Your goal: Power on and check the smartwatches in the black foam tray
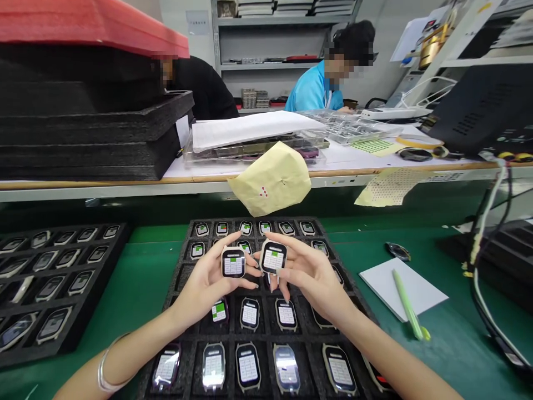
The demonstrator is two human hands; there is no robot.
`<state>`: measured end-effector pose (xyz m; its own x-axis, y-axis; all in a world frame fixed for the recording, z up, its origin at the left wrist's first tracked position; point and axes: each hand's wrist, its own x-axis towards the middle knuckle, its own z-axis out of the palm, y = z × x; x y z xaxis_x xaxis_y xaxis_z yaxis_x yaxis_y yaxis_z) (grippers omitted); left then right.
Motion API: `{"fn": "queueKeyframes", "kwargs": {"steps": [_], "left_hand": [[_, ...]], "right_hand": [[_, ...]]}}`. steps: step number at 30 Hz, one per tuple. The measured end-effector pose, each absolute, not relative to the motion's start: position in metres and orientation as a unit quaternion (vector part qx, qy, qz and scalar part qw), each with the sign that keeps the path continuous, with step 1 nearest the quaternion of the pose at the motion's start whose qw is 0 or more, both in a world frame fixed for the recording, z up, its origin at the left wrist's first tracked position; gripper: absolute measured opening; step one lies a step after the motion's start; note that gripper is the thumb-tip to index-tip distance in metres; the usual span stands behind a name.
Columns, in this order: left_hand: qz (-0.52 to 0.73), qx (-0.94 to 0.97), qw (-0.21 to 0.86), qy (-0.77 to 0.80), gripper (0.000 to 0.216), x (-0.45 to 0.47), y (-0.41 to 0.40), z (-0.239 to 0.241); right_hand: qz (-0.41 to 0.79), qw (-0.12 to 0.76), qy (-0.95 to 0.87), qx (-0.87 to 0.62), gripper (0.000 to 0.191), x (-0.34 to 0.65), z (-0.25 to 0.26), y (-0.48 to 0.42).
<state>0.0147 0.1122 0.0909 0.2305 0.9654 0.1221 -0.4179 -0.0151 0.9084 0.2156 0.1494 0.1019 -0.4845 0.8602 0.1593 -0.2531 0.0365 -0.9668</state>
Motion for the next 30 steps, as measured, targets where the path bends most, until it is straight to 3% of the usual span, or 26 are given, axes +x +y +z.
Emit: {"fn": "queueKeyframes", "kwargs": {"steps": [7, 11, 15, 20, 30], "left_hand": [[0.529, 0.477, 0.638, 0.292, 0.055, 0.015, 0.111, 0.089], [0.525, 0.485, 0.636, 0.291, 0.052, 0.016, 0.11, 0.092], [0.531, 0.483, 0.636, 0.283, 0.046, 0.013, 0.109, 0.093], [0.537, 0.484, 0.632, 0.28, 0.041, 0.009, 0.11, 0.089], [0.555, 0.485, 0.617, 0.275, 0.064, 0.01, 0.108, 0.088]], "right_hand": [[0.574, 0.463, -0.593, -0.325, 0.028, 0.213, 0.096, 0.153], [0.576, 0.458, -0.593, -0.326, 0.026, 0.217, 0.092, 0.158], [0.613, 0.433, -0.588, -0.302, 0.028, 0.219, 0.091, 0.158], [0.648, 0.414, -0.587, -0.251, 0.046, 0.217, 0.096, 0.152], [0.642, 0.416, -0.59, -0.259, 0.048, 0.214, 0.094, 0.15]]}}
